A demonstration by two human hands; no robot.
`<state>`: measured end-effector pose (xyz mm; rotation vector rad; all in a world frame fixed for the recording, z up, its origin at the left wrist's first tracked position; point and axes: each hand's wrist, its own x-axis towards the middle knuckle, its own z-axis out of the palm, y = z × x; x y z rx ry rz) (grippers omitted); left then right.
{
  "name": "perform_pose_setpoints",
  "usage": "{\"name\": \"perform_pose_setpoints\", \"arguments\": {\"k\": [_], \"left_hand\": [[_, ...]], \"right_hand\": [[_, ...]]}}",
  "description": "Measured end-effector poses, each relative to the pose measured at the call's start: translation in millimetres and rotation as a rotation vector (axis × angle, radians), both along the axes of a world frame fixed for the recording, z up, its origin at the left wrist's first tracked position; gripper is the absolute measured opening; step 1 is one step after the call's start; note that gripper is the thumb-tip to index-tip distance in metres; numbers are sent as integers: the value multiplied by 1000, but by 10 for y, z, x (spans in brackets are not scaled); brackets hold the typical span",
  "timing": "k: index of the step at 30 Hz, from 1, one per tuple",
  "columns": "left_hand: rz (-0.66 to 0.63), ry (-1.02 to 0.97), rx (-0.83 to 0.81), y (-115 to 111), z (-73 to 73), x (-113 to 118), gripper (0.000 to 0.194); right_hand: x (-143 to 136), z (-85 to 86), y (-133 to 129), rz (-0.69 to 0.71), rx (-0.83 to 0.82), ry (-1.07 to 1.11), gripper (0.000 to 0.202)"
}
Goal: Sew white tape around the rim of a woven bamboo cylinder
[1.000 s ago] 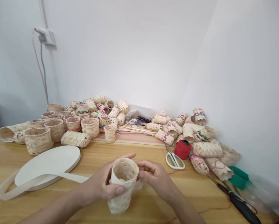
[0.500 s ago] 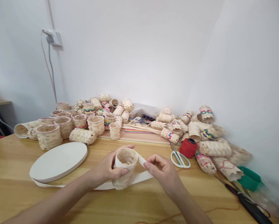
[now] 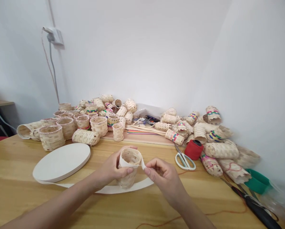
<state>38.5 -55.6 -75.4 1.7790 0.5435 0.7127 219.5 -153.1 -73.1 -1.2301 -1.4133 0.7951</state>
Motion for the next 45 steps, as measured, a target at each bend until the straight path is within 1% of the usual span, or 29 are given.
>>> {"name": "perform_pose_setpoints", "arguments": {"k": [3, 6, 11, 14, 21, 25, 28, 31, 37, 41, 45], "left_hand": [[1, -14, 8, 5, -40, 14, 69], [-4, -30, 16, 8, -60, 26, 68], [-4, -46, 14, -33, -21, 33, 67], [0, -39, 30, -70, 4, 34, 66], [6, -16, 83, -126, 26, 34, 64], [-14, -27, 71, -143, 38, 27, 65], [-49, -48, 18, -144, 29, 25, 74], [-75, -79, -34, -145, 17, 33, 84], [12, -56, -38, -170, 14, 64, 71], [8, -70, -24, -149, -22, 63, 68], [6, -74, 4, -129, -45, 68, 66]], "right_hand": [[-46, -14, -2, 4, -44, 39, 22], [-105, 9, -21, -46, -43, -6, 20], [-174, 46, -47, -168, -15, -62, 18], [-185, 39, -47, -198, -24, -62, 21], [-194, 9, -32, -204, -54, -48, 24], [-177, -32, -18, -153, -54, -21, 23], [-159, -51, -13, -118, -60, -30, 23], [-147, -43, -12, -114, -64, -44, 23], [-169, -14, -23, -124, -70, -14, 22], [-203, -35, -35, -188, -44, -31, 21], [-203, -75, -36, -180, -9, -107, 17]]}}
